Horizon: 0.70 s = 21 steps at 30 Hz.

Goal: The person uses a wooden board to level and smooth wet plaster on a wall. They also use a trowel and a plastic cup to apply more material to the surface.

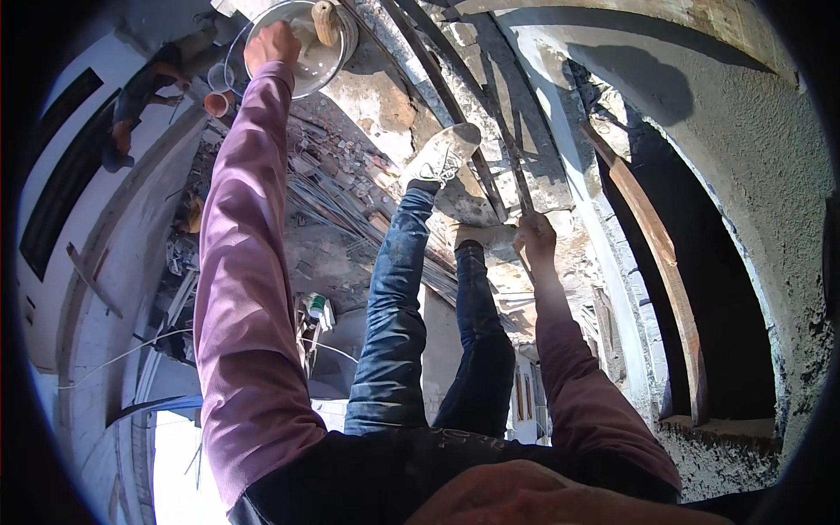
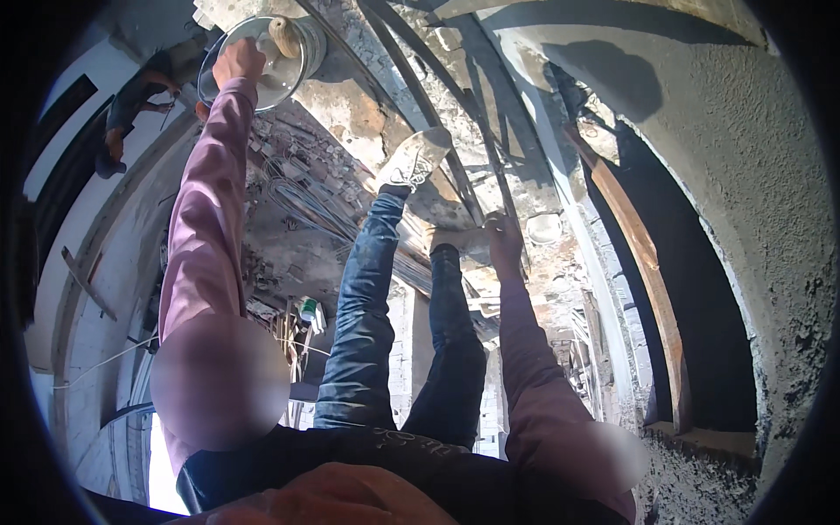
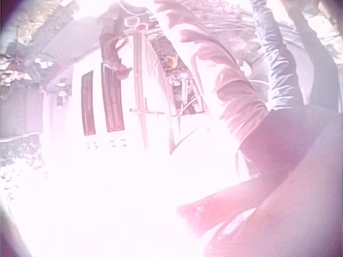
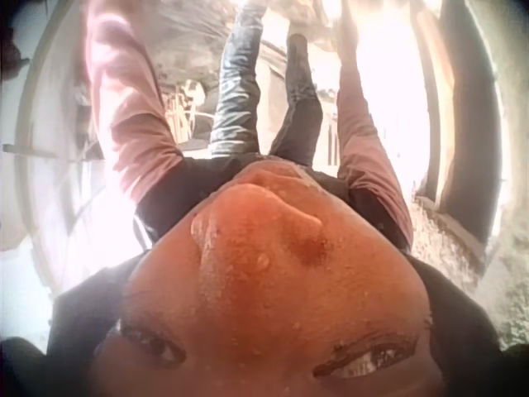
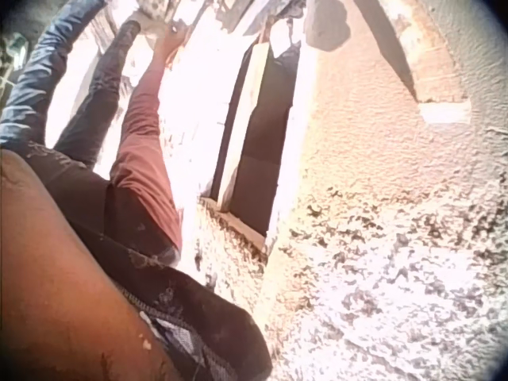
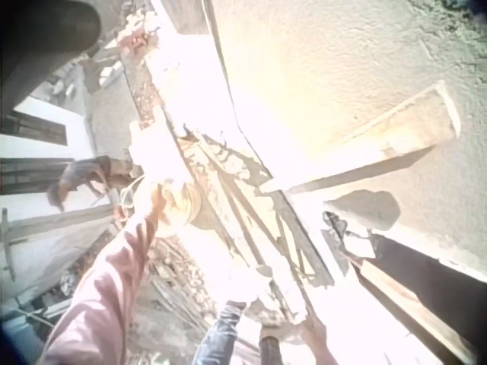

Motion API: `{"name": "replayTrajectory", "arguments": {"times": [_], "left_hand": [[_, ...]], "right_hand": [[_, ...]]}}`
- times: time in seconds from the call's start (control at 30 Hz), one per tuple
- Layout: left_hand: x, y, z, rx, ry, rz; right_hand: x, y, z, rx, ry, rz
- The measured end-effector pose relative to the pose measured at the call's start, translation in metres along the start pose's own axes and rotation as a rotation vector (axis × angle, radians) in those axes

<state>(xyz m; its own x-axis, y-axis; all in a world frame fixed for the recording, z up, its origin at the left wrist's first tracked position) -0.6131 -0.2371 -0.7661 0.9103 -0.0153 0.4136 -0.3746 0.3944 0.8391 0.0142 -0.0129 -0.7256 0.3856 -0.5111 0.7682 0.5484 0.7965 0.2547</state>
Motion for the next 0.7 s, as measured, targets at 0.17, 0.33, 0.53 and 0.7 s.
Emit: {"name": "replayTrajectory", "arguments": {"times": [0.17,0.33,0.53,0.7], "left_hand": [[0.031,0.042,0.033,0.139,0.067,-0.178],[0.109,0.110,0.051,0.267,0.049,-0.398],[0.237,0.157,0.024,0.382,-0.040,-0.323],[0.341,0.124,-0.058,0.541,-0.124,-0.024]], "right_hand": [[0.000,-0.009,-0.009,0.039,0.095,0.066],[-0.015,-0.030,0.055,0.089,0.215,0.055],[-0.012,-0.049,0.139,-0.128,0.469,0.151],[0.008,-0.054,0.171,-0.401,0.383,0.228]]}}
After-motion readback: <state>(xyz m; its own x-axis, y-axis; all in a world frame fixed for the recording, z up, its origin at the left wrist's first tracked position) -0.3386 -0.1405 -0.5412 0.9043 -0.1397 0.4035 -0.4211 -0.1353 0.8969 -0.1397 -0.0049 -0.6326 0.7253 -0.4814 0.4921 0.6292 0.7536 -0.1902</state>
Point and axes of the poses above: each hand's wrist, its own x-axis away from the middle knuckle, its own y-axis out of the back of the hand, z = x × y, the point moved 7 cm from there along -x, towards the middle knuckle, and after that the axes turned 13 degrees about y, right-handed, at the moved point
